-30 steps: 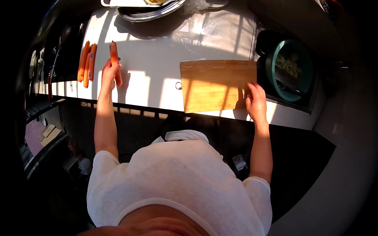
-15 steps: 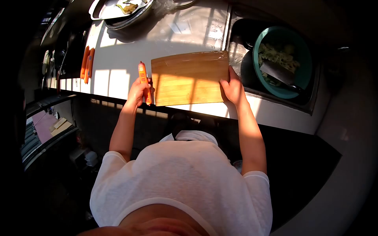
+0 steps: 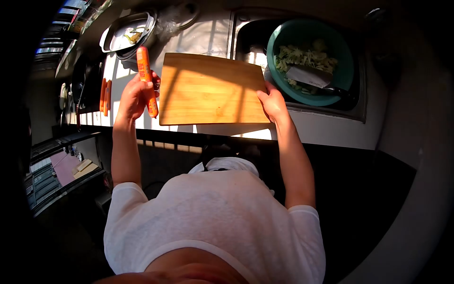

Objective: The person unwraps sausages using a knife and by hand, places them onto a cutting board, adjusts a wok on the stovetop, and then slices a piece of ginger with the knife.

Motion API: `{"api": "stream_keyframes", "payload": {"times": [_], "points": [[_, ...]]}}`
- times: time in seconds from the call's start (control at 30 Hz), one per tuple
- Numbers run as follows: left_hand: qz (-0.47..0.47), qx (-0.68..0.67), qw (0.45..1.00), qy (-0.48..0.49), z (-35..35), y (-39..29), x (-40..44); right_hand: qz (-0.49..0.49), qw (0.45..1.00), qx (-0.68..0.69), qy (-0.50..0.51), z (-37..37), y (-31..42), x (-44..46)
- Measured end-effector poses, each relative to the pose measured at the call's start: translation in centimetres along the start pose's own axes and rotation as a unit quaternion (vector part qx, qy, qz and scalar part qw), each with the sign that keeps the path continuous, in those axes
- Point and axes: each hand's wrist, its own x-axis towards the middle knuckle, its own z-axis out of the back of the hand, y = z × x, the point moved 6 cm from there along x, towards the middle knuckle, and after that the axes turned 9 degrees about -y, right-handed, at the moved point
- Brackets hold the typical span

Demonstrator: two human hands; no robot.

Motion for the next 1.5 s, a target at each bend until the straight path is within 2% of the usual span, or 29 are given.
{"api": "stream_keyframes", "payload": {"times": [0.13,0.2,0.3,0.33,0.4,0.5,0.6,0.73,0.8,0.87,0.93,1.0,1.07,1.13,1.17,1.2,1.27,1.3,1.37,1.43,1.47,1.5], "points": [[-0.001,0.026,1.000,0.008,-0.8,-0.5,0.2,0.012,0.999,-0.014,0.035,0.4,-1.0,-0.1],[0.009,0.039,0.999,0.011,-0.4,0.1,0.1,0.012,1.000,0.003,0.020,0.8,-2.2,0.1],[0.027,0.066,0.997,-0.013,0.9,2.0,0.6,0.092,0.987,-0.134,0.004,1.3,-3.2,0.9],[0.034,0.066,0.997,-0.011,1.6,2.9,0.9,0.142,0.960,-0.239,-0.033,1.0,-2.0,0.1],[0.068,0.075,0.994,-0.042,2.7,4.5,0.9,0.111,0.905,-0.409,-0.043,0.2,-0.4,-1.1],[0.103,0.056,0.991,-0.063,5.1,8.3,1.7,0.117,0.860,-0.495,-0.026,-1.5,0.0,-1.5],[0.145,0.033,0.986,-0.075,8.3,13.1,3.0,0.143,0.832,-0.536,-0.014,-2.9,-0.2,-1.4],[0.145,0.014,0.988,-0.040,9.3,16.2,4.2,0.145,0.812,-0.566,-0.010,-3.8,0.2,-0.9],[0.153,-0.004,0.988,-0.010,8.6,16.7,3.6,0.169,0.783,-0.598,0.001,-3.9,0.5,-1.6],[0.145,0.074,0.986,-0.046,8.8,17.1,3.3,0.196,0.770,-0.608,-0.002,-3.1,1.9,-2.5],[0.161,0.154,0.968,-0.119,7.6,15.3,2.0,0.315,0.760,-0.568,-0.030,1.0,3.7,-2.0],[0.126,0.177,0.971,-0.096,6.5,14.4,1.1,0.346,0.701,-0.603,-0.158,10.7,8.1,-0.1],[0.141,0.204,0.960,-0.129,4.0,13.4,-0.1,0.169,0.607,-0.761,-0.156,18.3,8.1,2.3],[0.152,0.192,0.955,-0.168,1.9,12.4,-0.7,0.207,0.505,-0.824,-0.153,22.4,6.7,4.3],[0.134,0.176,0.954,-0.201,1.4,12.8,-0.5,0.197,0.486,-0.843,-0.116,23.3,5.9,5.5],[0.136,0.174,0.952,-0.214,0.0,12.7,-0.6,0.234,0.452,-0.857,-0.084,23.2,5.7,6.1],[0.099,0.086,0.974,-0.187,-5.2,12.2,-0.8,0.138,0.549,-0.823,0.038,22.9,6.0,6.8],[0.105,0.007,0.983,-0.147,-8.4,12.1,-0.7,0.141,0.549,-0.823,0.043,22.4,7.2,6.4],[0.138,-0.139,0.980,-0.034,-15.6,13.0,0.6,0.102,0.693,-0.708,0.091,21.7,9.0,4.4],[0.217,-0.186,0.957,0.048,-23.3,15.6,2.3,0.041,0.793,-0.604,0.067,22.3,9.9,3.8],[0.239,-0.227,0.943,0.041,-27.7,15.7,2.7,0.018,0.840,-0.539,0.050,22.4,10.4,3.3],[0.251,-0.229,0.940,0.030,-31.5,16.3,3.3,0.022,0.840,-0.540,0.050,22.3,10.5,3.0]]}}
